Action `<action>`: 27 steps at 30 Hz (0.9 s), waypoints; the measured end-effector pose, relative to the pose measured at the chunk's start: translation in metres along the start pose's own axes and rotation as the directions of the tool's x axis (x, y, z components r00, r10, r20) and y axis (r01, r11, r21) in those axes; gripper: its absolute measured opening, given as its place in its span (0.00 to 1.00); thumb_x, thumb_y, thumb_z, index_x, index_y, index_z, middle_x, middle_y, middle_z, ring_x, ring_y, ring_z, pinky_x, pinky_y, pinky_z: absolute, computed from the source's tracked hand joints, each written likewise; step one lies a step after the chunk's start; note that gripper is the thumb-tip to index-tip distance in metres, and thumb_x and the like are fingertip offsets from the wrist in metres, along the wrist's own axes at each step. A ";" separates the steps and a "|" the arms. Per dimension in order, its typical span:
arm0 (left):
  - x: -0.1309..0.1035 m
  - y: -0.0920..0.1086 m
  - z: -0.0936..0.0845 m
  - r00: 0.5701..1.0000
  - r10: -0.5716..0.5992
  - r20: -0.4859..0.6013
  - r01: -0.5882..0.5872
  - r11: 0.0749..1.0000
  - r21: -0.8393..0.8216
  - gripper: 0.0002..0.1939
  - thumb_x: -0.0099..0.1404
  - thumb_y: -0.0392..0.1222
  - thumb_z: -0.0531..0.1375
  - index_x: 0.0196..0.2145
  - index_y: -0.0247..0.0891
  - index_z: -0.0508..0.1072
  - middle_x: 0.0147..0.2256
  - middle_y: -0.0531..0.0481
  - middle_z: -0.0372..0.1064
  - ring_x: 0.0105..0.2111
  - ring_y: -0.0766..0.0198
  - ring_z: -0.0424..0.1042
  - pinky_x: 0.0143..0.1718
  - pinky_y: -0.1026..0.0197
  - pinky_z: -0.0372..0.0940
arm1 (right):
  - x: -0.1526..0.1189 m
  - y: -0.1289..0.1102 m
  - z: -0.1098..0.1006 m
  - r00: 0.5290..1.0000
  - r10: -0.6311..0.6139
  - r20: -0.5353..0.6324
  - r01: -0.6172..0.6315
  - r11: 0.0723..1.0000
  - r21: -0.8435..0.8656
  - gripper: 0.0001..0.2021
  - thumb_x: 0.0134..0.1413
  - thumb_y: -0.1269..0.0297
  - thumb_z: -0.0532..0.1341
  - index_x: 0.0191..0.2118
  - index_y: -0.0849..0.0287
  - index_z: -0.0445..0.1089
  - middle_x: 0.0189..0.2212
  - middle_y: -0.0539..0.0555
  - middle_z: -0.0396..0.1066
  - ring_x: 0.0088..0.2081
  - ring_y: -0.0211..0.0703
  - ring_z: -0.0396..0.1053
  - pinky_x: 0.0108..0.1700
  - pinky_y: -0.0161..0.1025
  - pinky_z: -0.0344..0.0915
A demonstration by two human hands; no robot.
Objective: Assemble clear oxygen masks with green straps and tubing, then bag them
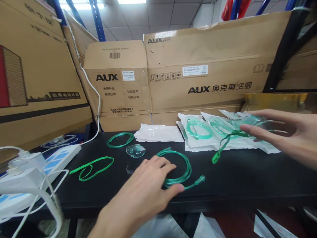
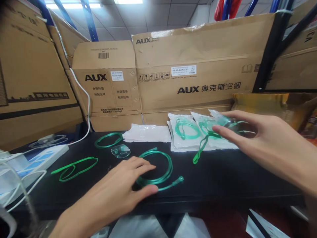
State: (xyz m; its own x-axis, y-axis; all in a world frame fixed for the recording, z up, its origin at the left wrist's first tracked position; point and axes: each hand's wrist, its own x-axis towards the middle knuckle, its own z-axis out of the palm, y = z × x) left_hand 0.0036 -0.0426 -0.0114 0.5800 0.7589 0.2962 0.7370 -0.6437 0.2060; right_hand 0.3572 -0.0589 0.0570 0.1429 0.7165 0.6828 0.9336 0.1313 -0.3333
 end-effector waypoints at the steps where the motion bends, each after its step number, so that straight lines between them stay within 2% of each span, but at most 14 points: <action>1: 0.004 0.009 0.003 0.999 0.025 0.026 -0.025 1.000 -0.010 0.27 0.66 0.61 0.62 0.58 0.47 0.73 0.54 0.45 0.71 0.55 0.47 0.69 0.55 0.47 0.63 | 0.000 -0.010 0.000 1.000 0.009 0.011 -0.009 1.000 0.023 0.28 0.48 0.32 0.64 0.48 0.45 0.77 0.39 0.54 0.81 0.35 0.55 0.77 0.37 0.50 0.68; 2: 0.008 0.018 0.006 0.997 0.055 0.046 -0.054 0.998 -0.020 0.28 0.65 0.61 0.63 0.58 0.47 0.73 0.54 0.46 0.71 0.54 0.48 0.70 0.53 0.48 0.64 | -0.001 -0.019 0.000 1.000 0.014 0.021 -0.015 0.999 0.046 0.29 0.47 0.31 0.64 0.47 0.45 0.78 0.41 0.53 0.81 0.37 0.56 0.77 0.40 0.51 0.69; 4: 0.014 0.029 0.011 0.990 0.112 0.087 -0.107 0.993 -0.058 0.21 0.67 0.56 0.64 0.54 0.48 0.74 0.51 0.48 0.72 0.50 0.52 0.72 0.49 0.53 0.66 | -0.001 -0.033 0.000 0.999 0.009 0.033 -0.012 0.996 0.093 0.30 0.44 0.31 0.65 0.47 0.46 0.78 0.43 0.54 0.80 0.43 0.59 0.76 0.46 0.53 0.69; 6: 0.016 0.030 0.012 0.981 0.155 0.120 -0.142 0.984 -0.108 0.11 0.70 0.49 0.63 0.48 0.48 0.76 0.48 0.51 0.73 0.46 0.58 0.73 0.46 0.57 0.66 | -0.002 -0.040 0.000 0.999 0.001 0.034 -0.005 0.991 0.133 0.31 0.43 0.31 0.65 0.48 0.46 0.78 0.46 0.54 0.80 0.46 0.60 0.75 0.49 0.54 0.68; 8: 0.014 0.023 0.006 0.976 0.162 0.147 -0.141 0.979 -0.147 0.04 0.71 0.45 0.62 0.41 0.47 0.77 0.45 0.53 0.74 0.43 0.61 0.74 0.45 0.59 0.65 | -0.004 -0.042 0.003 0.999 0.007 0.039 -0.013 0.987 0.158 0.31 0.43 0.31 0.65 0.49 0.45 0.78 0.48 0.53 0.79 0.47 0.61 0.75 0.49 0.54 0.68; 13: 0.009 -0.002 -0.014 0.986 -0.031 0.165 0.063 0.980 -0.189 0.04 0.66 0.45 0.62 0.34 0.49 0.77 0.37 0.55 0.77 0.41 0.59 0.75 0.37 0.61 0.65 | -0.011 -0.042 0.019 0.986 -0.020 0.164 -0.021 0.970 0.244 0.28 0.44 0.35 0.67 0.48 0.45 0.78 0.50 0.52 0.78 0.48 0.61 0.74 0.45 0.50 0.69; 16: 0.014 -0.008 -0.018 0.980 -0.084 0.181 0.137 0.944 -0.302 0.07 0.67 0.47 0.59 0.37 0.49 0.78 0.35 0.55 0.78 0.39 0.61 0.76 0.37 0.63 0.66 | -0.012 -0.048 0.030 0.960 -0.052 0.276 -0.040 0.948 0.315 0.26 0.45 0.39 0.70 0.48 0.48 0.78 0.47 0.52 0.79 0.47 0.58 0.74 0.45 0.47 0.68; 20: 0.023 -0.012 -0.016 0.980 -0.043 0.196 0.127 0.888 -0.441 0.14 0.70 0.46 0.56 0.49 0.50 0.77 0.35 0.56 0.79 0.33 0.63 0.76 0.38 0.64 0.67 | -0.012 -0.063 0.039 0.900 -0.096 0.425 -0.063 0.936 0.345 0.25 0.49 0.44 0.70 0.49 0.53 0.79 0.45 0.53 0.79 0.45 0.56 0.72 0.47 0.45 0.65; 24: 0.026 -0.019 -0.017 0.991 -0.027 0.129 0.087 0.865 -0.494 0.15 0.71 0.45 0.57 0.52 0.48 0.77 0.39 0.54 0.79 0.38 0.63 0.77 0.42 0.64 0.67 | -0.016 -0.074 0.044 0.847 -0.141 0.512 -0.058 0.934 0.353 0.24 0.52 0.44 0.68 0.50 0.53 0.78 0.41 0.53 0.79 0.41 0.52 0.71 0.42 0.43 0.64; 27: 0.025 -0.021 -0.020 0.993 -0.039 0.109 0.090 0.849 -0.520 0.14 0.71 0.46 0.58 0.52 0.48 0.77 0.39 0.53 0.79 0.40 0.62 0.77 0.46 0.63 0.67 | -0.017 -0.072 0.049 0.826 -0.173 0.536 -0.042 0.930 0.365 0.25 0.52 0.43 0.68 0.51 0.51 0.78 0.41 0.52 0.79 0.38 0.50 0.71 0.39 0.43 0.64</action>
State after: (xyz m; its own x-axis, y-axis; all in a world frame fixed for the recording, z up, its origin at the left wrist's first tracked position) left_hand -0.0046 -0.0123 0.0102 0.5854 0.7894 0.1846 0.4979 -0.5298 0.6866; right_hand 0.2714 -0.0465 0.0376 -0.2200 0.9365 0.2732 0.7424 0.3424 -0.5758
